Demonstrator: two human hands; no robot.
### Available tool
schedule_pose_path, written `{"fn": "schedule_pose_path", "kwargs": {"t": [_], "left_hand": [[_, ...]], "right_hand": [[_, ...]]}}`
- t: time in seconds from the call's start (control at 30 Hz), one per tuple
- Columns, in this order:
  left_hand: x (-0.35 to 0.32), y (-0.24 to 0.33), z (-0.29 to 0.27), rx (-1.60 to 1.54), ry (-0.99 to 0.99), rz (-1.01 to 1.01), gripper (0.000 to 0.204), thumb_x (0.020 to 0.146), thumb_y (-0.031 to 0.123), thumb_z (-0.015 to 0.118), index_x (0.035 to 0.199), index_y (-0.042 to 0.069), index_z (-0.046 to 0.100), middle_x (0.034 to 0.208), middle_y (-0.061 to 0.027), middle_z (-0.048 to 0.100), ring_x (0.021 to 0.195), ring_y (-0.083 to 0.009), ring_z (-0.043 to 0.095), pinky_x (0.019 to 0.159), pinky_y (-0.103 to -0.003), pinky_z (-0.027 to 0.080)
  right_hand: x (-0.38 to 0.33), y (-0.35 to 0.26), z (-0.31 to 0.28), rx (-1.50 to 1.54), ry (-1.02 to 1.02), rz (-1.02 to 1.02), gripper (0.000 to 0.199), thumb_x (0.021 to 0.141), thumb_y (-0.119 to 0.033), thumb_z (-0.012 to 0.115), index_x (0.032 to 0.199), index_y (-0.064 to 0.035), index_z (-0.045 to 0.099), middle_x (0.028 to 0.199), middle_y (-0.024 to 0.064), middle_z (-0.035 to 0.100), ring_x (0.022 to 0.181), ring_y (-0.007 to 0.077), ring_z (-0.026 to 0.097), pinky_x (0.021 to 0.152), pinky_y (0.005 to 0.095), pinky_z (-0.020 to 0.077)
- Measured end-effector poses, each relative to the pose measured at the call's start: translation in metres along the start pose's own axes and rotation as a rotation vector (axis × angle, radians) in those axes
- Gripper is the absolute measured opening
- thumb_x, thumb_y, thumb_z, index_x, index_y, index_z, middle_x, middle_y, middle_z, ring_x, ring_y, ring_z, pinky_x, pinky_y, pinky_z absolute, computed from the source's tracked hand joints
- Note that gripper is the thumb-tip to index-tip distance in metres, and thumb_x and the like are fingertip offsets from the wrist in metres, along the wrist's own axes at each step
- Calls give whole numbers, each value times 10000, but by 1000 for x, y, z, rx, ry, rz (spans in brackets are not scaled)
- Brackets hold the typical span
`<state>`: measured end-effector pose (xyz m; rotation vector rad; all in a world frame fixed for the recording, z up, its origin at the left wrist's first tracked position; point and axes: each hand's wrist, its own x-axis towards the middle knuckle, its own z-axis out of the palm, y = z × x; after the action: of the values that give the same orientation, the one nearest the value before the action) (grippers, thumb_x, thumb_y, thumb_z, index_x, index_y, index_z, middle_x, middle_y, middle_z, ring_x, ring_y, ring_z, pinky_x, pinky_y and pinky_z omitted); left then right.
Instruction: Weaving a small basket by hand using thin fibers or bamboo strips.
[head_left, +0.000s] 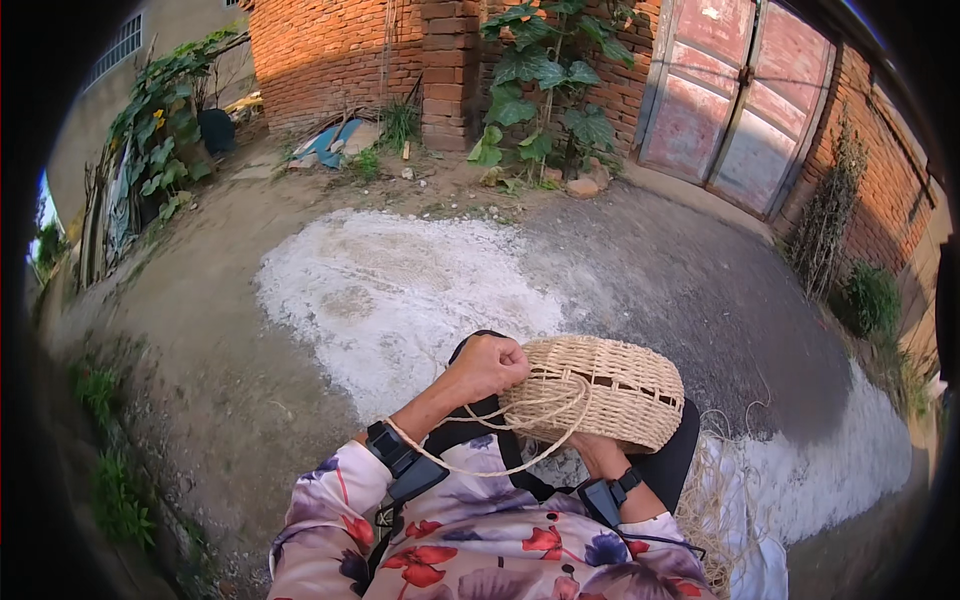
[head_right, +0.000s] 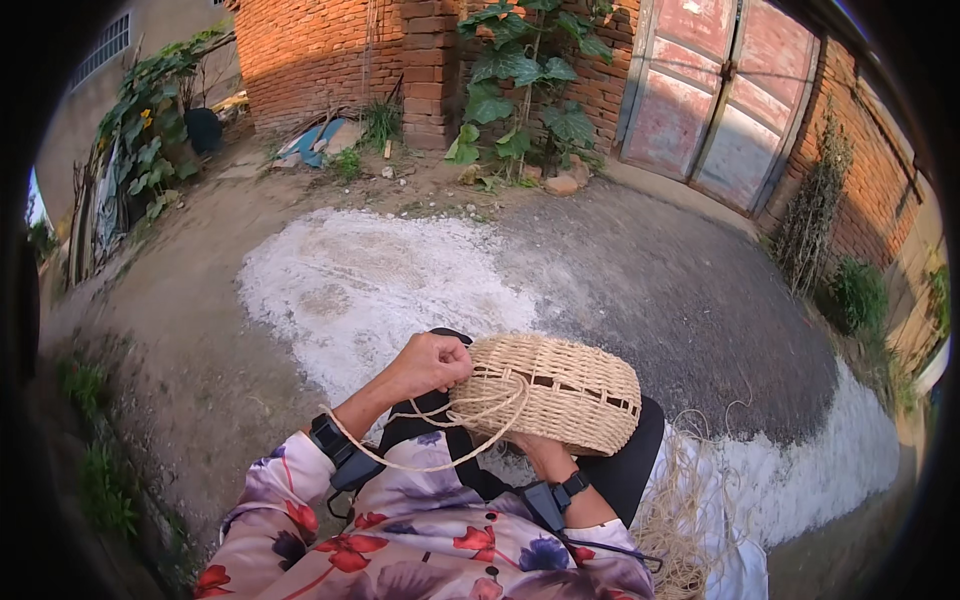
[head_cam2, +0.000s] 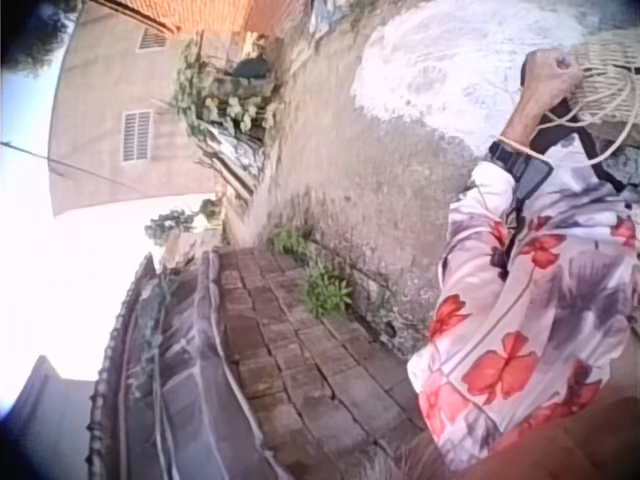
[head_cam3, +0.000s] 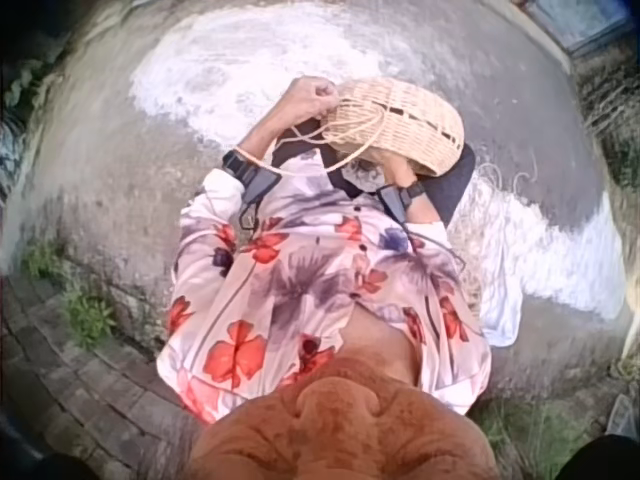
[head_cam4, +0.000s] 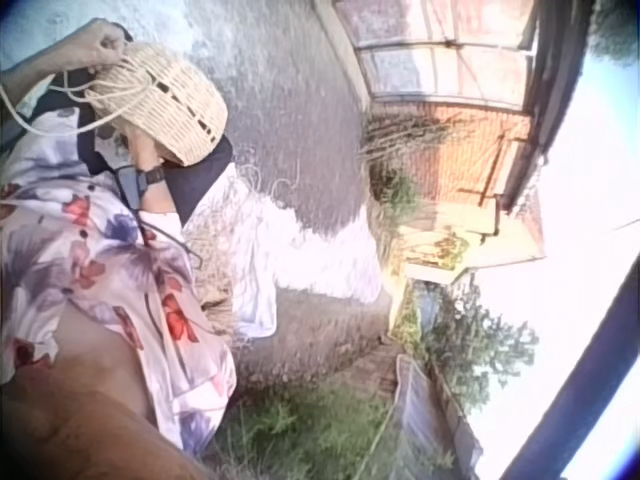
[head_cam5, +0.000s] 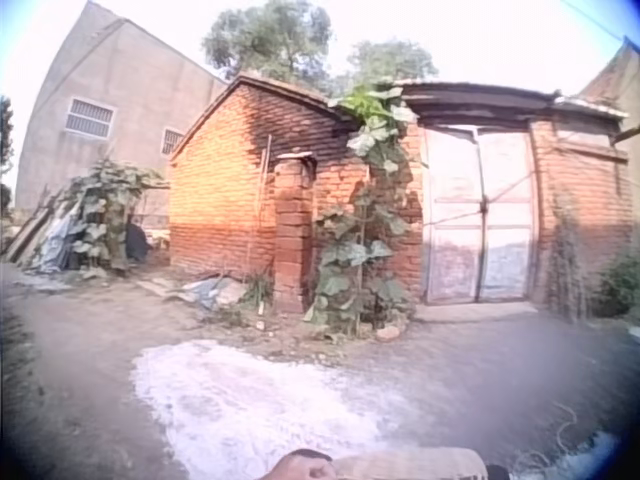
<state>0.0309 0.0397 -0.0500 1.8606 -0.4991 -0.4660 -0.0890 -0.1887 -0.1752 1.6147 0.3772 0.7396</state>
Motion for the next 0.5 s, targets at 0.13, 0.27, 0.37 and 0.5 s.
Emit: {"fn": "schedule_pose_path", "kwargs": {"t": [0.13, 0.27, 0.37, 0.5], "left_hand": [[1, -1, 3, -44, -9, -12, 121, 787, 134, 695, 756, 33, 635, 666, -8, 606, 564, -70, 549, 509, -215, 459], [12, -10, 8, -114, -39, -63, 175, 765, 127, 721, 726, 75, 558, 626, 9, 557, 512, -57, 483, 449, -209, 381], [15, -9, 7, -171, -69, -121, 216, 749, 130, 739, 744, 96, 526, 613, 22, 528, 496, -51, 454, 434, -206, 342], [8, -10, 3, -147, -67, -125, 186, 787, 153, 726, 783, 86, 552, 665, 18, 551, 522, -46, 471, 445, -192, 372]], "right_hand": [[10, 32, -17, 904, -497, -312, 562, 928, -191, 388, 1473, -85, 295, 1524, 124, 297, 1403, 256, 283, 1180, 385, 211], [8, 32, -13, 1304, -741, -265, 573, 914, -212, 421, 1466, -95, 322, 1511, 136, 333, 1389, 300, 315, 1161, 461, 225], [-19, -3, -1, 759, -218, 13, 561, 929, -267, 419, 1471, -146, 338, 1505, 143, 347, 1375, 348, 327, 1124, 549, 236], [-16, -1, -1, 637, -308, -63, 560, 933, -279, 416, 1473, -155, 336, 1508, 147, 342, 1377, 353, 322, 1120, 565, 235]]}}
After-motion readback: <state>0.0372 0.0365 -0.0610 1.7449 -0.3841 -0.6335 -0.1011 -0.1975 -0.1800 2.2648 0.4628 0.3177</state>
